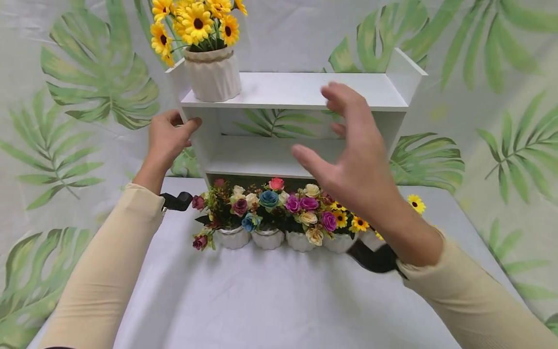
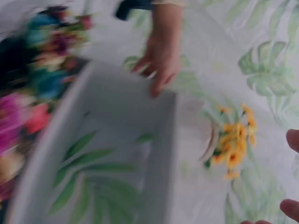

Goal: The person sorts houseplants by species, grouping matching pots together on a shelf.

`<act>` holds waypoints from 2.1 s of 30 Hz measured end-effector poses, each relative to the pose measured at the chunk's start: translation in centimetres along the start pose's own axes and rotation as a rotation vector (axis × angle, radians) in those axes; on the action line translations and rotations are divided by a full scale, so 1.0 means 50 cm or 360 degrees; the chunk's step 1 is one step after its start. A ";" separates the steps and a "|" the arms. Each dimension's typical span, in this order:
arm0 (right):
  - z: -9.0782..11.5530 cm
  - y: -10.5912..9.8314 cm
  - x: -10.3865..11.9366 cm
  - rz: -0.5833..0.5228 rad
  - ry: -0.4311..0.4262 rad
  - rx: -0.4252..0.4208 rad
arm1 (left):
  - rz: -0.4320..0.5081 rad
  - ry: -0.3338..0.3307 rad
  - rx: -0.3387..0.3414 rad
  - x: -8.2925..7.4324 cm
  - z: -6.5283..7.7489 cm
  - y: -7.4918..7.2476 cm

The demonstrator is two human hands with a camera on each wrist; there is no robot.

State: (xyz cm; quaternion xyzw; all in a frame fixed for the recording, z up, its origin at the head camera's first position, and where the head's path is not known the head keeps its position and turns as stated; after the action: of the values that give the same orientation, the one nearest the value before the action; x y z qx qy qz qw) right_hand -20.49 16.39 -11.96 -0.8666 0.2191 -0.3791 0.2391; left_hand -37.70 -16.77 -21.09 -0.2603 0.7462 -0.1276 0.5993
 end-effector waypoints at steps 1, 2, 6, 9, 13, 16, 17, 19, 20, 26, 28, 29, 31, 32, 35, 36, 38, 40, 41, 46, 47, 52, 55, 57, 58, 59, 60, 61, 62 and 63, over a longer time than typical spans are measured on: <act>0.032 -0.017 -0.018 0.0064 0.0002 -0.0009 | -0.0007 -0.0007 0.0000 0.000 -0.001 0.000; 0.063 -0.033 -0.040 0.0102 0.0027 -0.0021 | -0.0010 -0.0009 0.0001 -0.001 -0.001 -0.001; 0.181 -0.092 -0.149 0.0326 0.0270 -0.0111 | -0.0010 0.0008 -0.0001 -0.005 0.002 -0.003; 0.265 -0.122 -0.240 0.0450 0.0554 -0.0149 | -0.0009 0.0025 0.0009 -0.007 0.005 -0.004; 0.354 -0.101 -0.363 0.0630 0.0881 0.0224 | -0.0019 0.0033 0.0025 -0.006 0.008 -0.004; 0.417 -0.034 -0.454 0.0623 0.1047 0.0786 | -0.0036 0.0025 0.0009 -0.002 0.009 -0.007; 0.438 -0.013 -0.481 0.0579 0.1110 0.0934 | -0.0036 0.0021 0.0003 -0.001 0.009 -0.007; 0.476 0.020 -0.527 0.0457 0.1245 0.1121 | -0.0033 0.0023 0.0007 -0.001 0.009 -0.006; 0.489 0.030 -0.547 0.0405 0.1302 0.1155 | -0.0032 0.0021 0.0011 -0.002 0.009 -0.004; 0.491 0.054 -0.623 0.0130 0.1551 0.1048 | -0.0007 0.0005 0.0034 -0.004 0.008 0.000; 0.473 0.058 -0.634 0.0063 0.1542 0.0914 | 0.0002 0.0001 0.0024 -0.004 0.008 -0.002; 0.464 0.061 -0.637 0.0028 0.1518 0.0839 | 0.0002 -0.0001 0.0019 -0.003 0.008 -0.002; 0.446 0.068 -0.638 -0.0012 0.1435 0.0704 | -0.0010 -0.0001 0.0008 -0.002 0.008 -0.003; 0.439 0.072 -0.636 -0.0042 0.1379 0.0647 | -0.0016 0.0000 0.0003 -0.002 0.009 -0.003; 0.418 0.083 -0.630 -0.0124 0.1227 0.0506 | -0.0032 0.0001 -0.0011 -0.001 0.008 0.000; 0.411 0.085 -0.628 -0.0154 0.1182 0.0469 | -0.0033 0.0000 -0.0018 -0.001 0.008 0.000; 0.398 0.091 -0.625 -0.0226 0.1092 0.0395 | -0.0035 -0.0003 -0.0033 -0.001 0.008 0.001; 0.387 0.092 -0.626 -0.0263 0.1037 0.0320 | -0.0040 -0.0010 -0.0052 0.000 0.008 0.001; 0.383 0.094 -0.628 -0.0281 0.1025 0.0291 | -0.0040 -0.0007 -0.0068 0.000 0.008 0.000; 0.373 0.109 -0.646 -0.0305 0.1109 0.0285 | -0.0056 0.0012 -0.0127 -0.003 0.009 -0.007; 0.372 0.113 -0.649 -0.0305 0.1131 0.0298 | -0.0056 0.0014 -0.0136 -0.004 0.009 -0.009; 0.367 0.117 -0.651 -0.0301 0.1118 0.0287 | -0.0064 0.0004 -0.0142 -0.002 0.013 -0.010; 0.368 0.117 -0.649 -0.0355 0.1071 0.0255 | -0.0075 -0.0011 -0.0128 0.000 0.015 -0.007; 0.370 0.118 -0.649 -0.0378 0.1062 0.0246 | -0.0074 -0.0017 -0.0129 0.000 0.015 -0.006; 0.371 0.118 -0.650 -0.0377 0.1066 0.0241 | -0.0075 -0.0022 -0.0133 0.001 0.015 -0.005; 0.372 0.118 -0.651 -0.0368 0.1060 0.0238 | -0.0077 -0.0023 -0.0139 0.001 0.014 -0.005; 0.373 0.117 -0.652 -0.0346 0.1067 0.0232 | -0.0076 -0.0021 -0.0145 0.000 0.014 -0.004; 0.375 0.116 -0.655 -0.0330 0.1076 0.0224 | -0.0075 -0.0016 -0.0154 -0.001 0.012 -0.004; 0.377 0.115 -0.658 -0.0319 0.1094 0.0219 | -0.0072 -0.0015 -0.0156 -0.002 0.012 -0.003; 0.378 0.114 -0.660 -0.0302 0.1108 0.0208 | -0.0070 -0.0013 -0.0159 -0.003 0.011 -0.001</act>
State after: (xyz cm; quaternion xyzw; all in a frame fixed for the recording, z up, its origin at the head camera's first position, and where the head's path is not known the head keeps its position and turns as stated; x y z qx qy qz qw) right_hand -27.53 35.10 -44.81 -0.6850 0.1814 -0.6851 0.1688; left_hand -37.14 -16.69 -21.09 -0.3067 0.7434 -0.1024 0.5855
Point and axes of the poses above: each hand's wrist, its own z-axis away from the middle knuckle, its own y-axis out of the palm, x = y × z, the point moved 9 cm from there along -z, towards the middle knuckle, and after that the axes turned 7 degrees about x, right-handed, at the moved point
